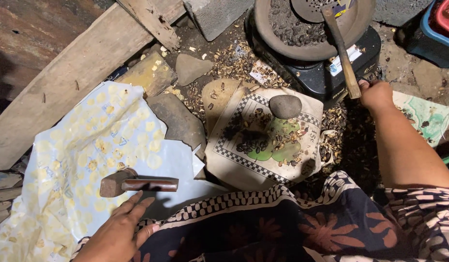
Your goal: The person roasts cocoa beans in a pan over a gas stove, then uses a stone to crack the beans on a cutting board. They separate the beans from the shells by hand and use a hammer to crack more beans on a white sack.
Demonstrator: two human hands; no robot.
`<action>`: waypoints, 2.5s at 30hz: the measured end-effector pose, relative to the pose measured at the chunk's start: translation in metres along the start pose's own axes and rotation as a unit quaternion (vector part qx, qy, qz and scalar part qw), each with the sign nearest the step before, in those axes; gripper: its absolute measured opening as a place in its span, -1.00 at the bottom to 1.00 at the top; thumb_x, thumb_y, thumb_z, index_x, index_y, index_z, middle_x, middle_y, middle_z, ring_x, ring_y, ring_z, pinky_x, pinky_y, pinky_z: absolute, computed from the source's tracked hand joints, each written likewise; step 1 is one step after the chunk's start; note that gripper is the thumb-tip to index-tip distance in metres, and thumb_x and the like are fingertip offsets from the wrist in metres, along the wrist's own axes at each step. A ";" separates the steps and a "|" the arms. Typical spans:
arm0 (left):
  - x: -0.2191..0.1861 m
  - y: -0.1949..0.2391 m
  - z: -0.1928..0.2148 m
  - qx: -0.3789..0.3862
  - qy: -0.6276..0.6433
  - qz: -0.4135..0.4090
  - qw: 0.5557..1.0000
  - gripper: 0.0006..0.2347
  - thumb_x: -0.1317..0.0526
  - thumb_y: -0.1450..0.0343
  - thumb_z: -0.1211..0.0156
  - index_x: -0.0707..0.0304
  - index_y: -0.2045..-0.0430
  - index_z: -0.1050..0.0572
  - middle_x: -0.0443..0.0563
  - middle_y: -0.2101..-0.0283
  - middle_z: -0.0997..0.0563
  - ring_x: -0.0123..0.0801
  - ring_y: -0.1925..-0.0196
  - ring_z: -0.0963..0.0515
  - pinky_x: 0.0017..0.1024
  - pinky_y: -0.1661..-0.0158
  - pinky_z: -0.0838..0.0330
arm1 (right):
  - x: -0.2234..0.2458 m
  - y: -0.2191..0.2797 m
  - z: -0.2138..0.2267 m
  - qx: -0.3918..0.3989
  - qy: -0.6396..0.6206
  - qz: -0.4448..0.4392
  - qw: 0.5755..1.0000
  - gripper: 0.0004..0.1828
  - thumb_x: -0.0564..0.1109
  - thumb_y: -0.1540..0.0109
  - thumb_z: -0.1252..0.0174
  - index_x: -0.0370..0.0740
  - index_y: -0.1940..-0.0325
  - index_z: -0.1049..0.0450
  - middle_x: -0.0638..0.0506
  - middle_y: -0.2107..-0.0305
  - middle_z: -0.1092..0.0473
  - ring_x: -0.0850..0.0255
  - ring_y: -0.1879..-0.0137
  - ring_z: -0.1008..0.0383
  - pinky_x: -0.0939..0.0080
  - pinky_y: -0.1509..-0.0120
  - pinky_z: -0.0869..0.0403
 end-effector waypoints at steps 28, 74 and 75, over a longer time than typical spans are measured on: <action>-0.290 -0.202 -0.014 -0.279 -0.014 -0.431 0.858 -0.60 -0.05 -0.25 -0.35 0.18 0.18 -0.51 0.11 0.07 -0.53 -0.02 -0.11 -0.53 -0.09 -0.10 -0.42 | 0.139 0.282 -0.089 -0.063 0.208 0.680 0.700 -0.83 -0.06 -0.21 -0.17 -0.17 0.20 -0.44 -0.11 0.17 -0.39 -0.11 -0.04 -0.46 -0.11 -0.07 -0.45; -0.295 -0.228 -0.014 -0.448 0.133 -0.289 0.836 -0.79 0.06 -0.21 -0.46 -0.06 0.39 -0.57 -0.12 0.18 -0.54 -0.20 -0.02 -0.48 -0.08 -0.16 -0.25 | 0.188 0.335 -0.039 0.193 0.346 0.266 0.879 -0.41 0.20 -0.29 -0.08 0.11 -0.37 -0.21 -0.37 0.03 -0.50 -0.43 -0.09 -0.53 -0.41 -0.22 -0.46; -0.290 -0.226 -0.019 -0.444 0.134 -0.286 0.839 -0.79 0.06 -0.21 -0.46 -0.06 0.39 -0.57 -0.12 0.18 -0.54 -0.20 -0.02 -0.48 -0.08 -0.16 -0.25 | 0.185 0.338 -0.044 0.198 0.347 0.264 0.878 -0.41 0.20 -0.29 -0.08 0.11 -0.37 -0.21 -0.37 0.03 -0.50 -0.43 -0.09 -0.53 -0.41 -0.22 -0.46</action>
Point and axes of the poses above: each hand's wrist, its own y-axis away from the middle knuckle, its own z-axis out of the back of the hand, x = y × z, the point moved 8 cm from there along -y, towards the middle knuckle
